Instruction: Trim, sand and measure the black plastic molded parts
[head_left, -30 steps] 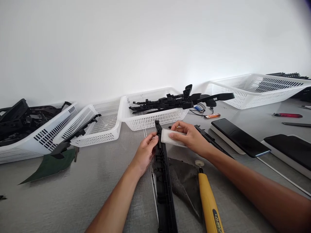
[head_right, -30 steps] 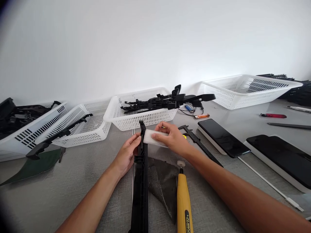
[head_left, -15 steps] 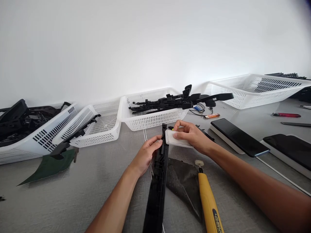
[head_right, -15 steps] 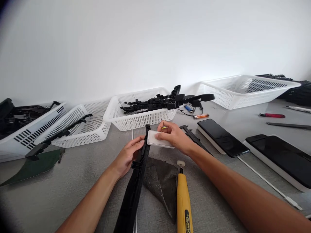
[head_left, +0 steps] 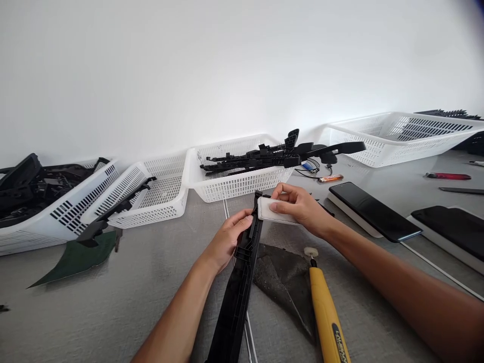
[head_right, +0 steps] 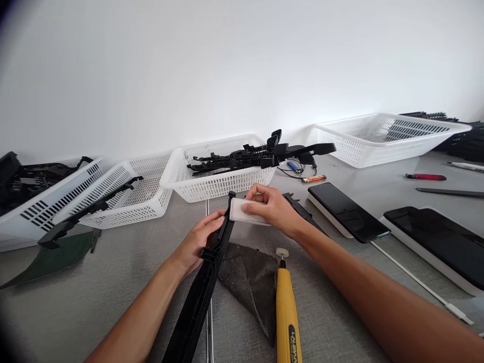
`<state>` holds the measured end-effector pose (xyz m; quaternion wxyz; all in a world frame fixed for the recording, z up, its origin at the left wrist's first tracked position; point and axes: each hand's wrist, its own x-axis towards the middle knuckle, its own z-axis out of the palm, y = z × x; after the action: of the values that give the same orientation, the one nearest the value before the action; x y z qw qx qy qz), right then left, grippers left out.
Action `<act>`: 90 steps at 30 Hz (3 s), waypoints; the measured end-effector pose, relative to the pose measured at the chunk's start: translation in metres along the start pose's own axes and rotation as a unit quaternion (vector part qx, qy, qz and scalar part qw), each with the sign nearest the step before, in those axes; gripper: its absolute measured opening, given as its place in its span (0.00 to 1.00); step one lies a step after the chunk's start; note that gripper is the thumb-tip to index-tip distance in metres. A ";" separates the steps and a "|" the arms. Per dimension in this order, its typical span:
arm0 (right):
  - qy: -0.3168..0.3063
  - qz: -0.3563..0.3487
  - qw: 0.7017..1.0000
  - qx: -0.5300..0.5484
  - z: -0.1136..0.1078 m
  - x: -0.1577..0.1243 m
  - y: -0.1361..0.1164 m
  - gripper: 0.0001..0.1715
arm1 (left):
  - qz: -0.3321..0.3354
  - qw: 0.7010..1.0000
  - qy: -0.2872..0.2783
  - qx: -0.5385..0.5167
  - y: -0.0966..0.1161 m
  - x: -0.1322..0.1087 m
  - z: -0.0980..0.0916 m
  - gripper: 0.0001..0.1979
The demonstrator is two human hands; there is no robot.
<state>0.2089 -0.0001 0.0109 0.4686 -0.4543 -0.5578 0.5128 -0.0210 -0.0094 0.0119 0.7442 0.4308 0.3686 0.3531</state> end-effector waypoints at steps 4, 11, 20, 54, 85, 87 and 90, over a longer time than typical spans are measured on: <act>-0.028 0.003 0.999 0.015 0.007 -0.004 -0.003 0.27 | 0.018 0.999 0.024 -0.012 -0.006 0.005 -0.002 0.23; 0.039 -0.019 0.999 -0.027 0.017 -0.006 -0.006 0.27 | 0.032 0.999 0.020 0.004 -0.004 0.005 0.001 0.23; 0.002 -0.047 0.997 -0.063 0.023 -0.011 -0.008 0.27 | 0.045 0.998 0.033 -0.020 -0.006 0.006 -0.001 0.23; 0.044 -0.014 0.998 -0.030 0.010 -0.001 -0.006 0.24 | 0.018 0.999 0.008 -0.026 -0.005 0.006 -0.004 0.23; 0.032 -0.332 0.857 -0.393 0.019 -0.012 -0.003 0.20 | 0.071 0.995 0.047 -0.043 -0.008 0.009 0.000 0.22; 0.034 -0.327 0.862 -0.385 0.018 -0.012 -0.003 0.20 | 0.073 0.995 0.044 -0.045 -0.008 0.009 -0.001 0.22; 0.044 -0.325 0.869 -0.370 0.018 -0.012 -0.003 0.20 | 0.072 0.995 0.044 -0.048 -0.008 0.008 0.000 0.22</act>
<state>0.1924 -0.0145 0.0128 0.4308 -0.4097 -0.8012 0.0674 -0.0149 -0.0055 0.0030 0.7198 0.4042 0.3512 0.4418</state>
